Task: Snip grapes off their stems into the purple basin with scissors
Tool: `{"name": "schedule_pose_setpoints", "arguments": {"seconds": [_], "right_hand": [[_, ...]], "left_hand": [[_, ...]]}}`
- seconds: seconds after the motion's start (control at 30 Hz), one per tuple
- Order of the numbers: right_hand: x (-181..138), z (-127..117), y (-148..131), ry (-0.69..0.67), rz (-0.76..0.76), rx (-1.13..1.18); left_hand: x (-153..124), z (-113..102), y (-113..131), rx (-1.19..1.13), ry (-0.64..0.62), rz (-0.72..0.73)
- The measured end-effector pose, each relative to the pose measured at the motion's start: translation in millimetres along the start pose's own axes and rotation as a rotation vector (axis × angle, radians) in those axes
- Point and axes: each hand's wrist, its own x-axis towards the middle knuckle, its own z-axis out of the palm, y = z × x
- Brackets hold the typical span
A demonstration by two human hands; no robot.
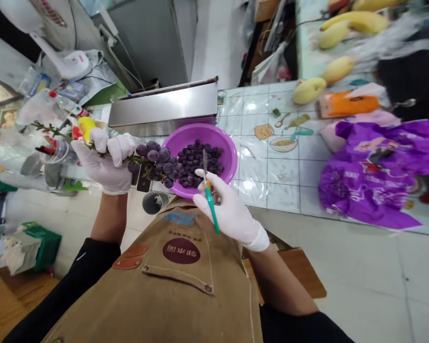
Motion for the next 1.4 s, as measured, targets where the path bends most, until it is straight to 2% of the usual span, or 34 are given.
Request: {"name": "schedule_pose_setpoints", "arguments": {"seconds": [0.07, 0.17, 0.27, 0.43, 0.6, 0.7, 0.8, 1.0, 1.23, 1.4], "right_hand": [[-8, -4, -6, -0.151, -0.017, 0.062], [-8, -5, -11, -0.427, -0.084, 0.273], [3, 2, -8, -0.562, -0.059, 0.425], [27, 17, 5, -0.478, 0.078, 0.557], [38, 23, 10, -0.422, 0.09, 0.62], [39, 23, 11, -0.448, 0.101, 0.669], [41, 25, 14, -0.457, 0.086, 0.731], [55, 34, 26, -0.448, 0.051, 0.876], [56, 31, 20, -0.42, 0.087, 0.871], [55, 34, 19, -0.369, 0.026, 0.861]], "left_hand": [[2, 8, -10, -0.005, -0.082, -0.023], [1, 20, -23, 0.048, -0.096, -0.026], [-3, 30, -35, 0.116, -0.082, -0.006], [-8, 36, -52, 0.215, -0.03, -0.064], [-7, 35, -60, 0.234, 0.073, -0.136], [-5, 34, -63, 0.238, 0.1, -0.141], [-3, 31, -70, 0.187, 0.07, -0.114], [-4, 27, -80, -0.015, -0.078, -0.043], [-11, 35, -76, 0.015, -0.07, -0.032], [-13, 34, -79, 0.056, -0.036, -0.042]]}}
